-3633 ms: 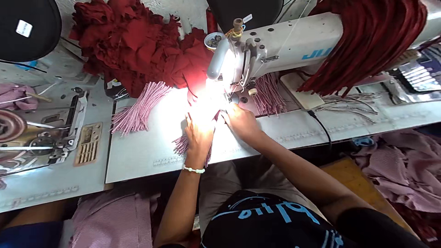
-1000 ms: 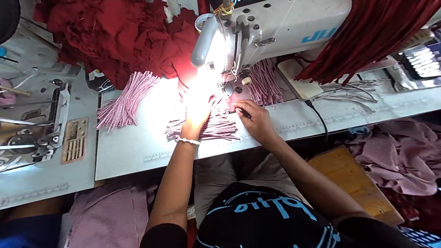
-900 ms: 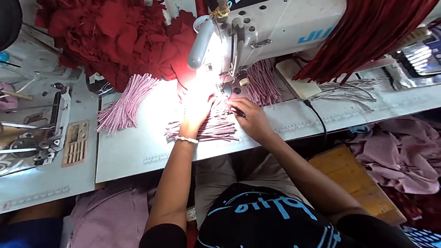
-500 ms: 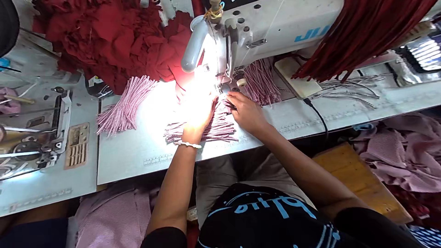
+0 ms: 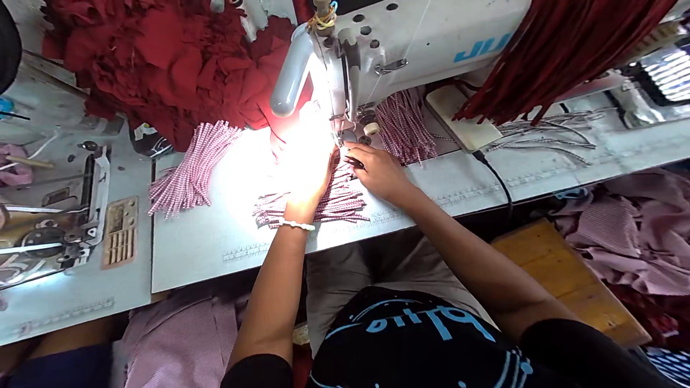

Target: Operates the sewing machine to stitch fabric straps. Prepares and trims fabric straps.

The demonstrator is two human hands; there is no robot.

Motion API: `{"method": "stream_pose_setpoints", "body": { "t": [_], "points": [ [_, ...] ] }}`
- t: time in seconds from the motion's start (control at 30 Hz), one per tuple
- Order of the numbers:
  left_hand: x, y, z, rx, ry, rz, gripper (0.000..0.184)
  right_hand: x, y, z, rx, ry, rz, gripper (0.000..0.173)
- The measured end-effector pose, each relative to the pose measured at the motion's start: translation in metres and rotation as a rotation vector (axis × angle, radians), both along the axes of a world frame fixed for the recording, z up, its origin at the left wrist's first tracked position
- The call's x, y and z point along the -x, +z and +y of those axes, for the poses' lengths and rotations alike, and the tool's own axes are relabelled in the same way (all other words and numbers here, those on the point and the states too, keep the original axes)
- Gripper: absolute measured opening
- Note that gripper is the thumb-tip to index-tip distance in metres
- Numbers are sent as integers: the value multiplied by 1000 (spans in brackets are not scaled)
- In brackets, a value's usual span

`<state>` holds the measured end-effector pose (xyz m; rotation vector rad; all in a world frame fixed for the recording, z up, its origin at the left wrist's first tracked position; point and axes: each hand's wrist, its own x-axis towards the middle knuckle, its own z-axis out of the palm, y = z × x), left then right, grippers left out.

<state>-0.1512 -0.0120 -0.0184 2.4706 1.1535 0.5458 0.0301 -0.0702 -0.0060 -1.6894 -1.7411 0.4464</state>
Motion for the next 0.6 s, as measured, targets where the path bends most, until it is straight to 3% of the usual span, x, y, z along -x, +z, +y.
{"method": "stream_pose_setpoints", "body": {
  "t": [0.1, 0.13, 0.23, 0.37, 0.6],
  "points": [
    [16, -68, 16, -206, -68, -25, 19, -1, 0, -2, 28, -6, 22, 21],
    [15, -63, 15, -183, -80, -22, 20, 0, 0, -2, 30, -6, 25, 21],
    [-11, 14, 3, -60, -119, 64, 24, 0, 1, -1, 28, -7, 23, 21],
    [-17, 16, 4, -158, -142, 38, 20, -1, 1, -2, 39, -7, 37, 23],
    [-16, 27, -12, -63, -52, 31, 28, 0, -2, -1, 19, -19, 31, 23]
  ]
}}
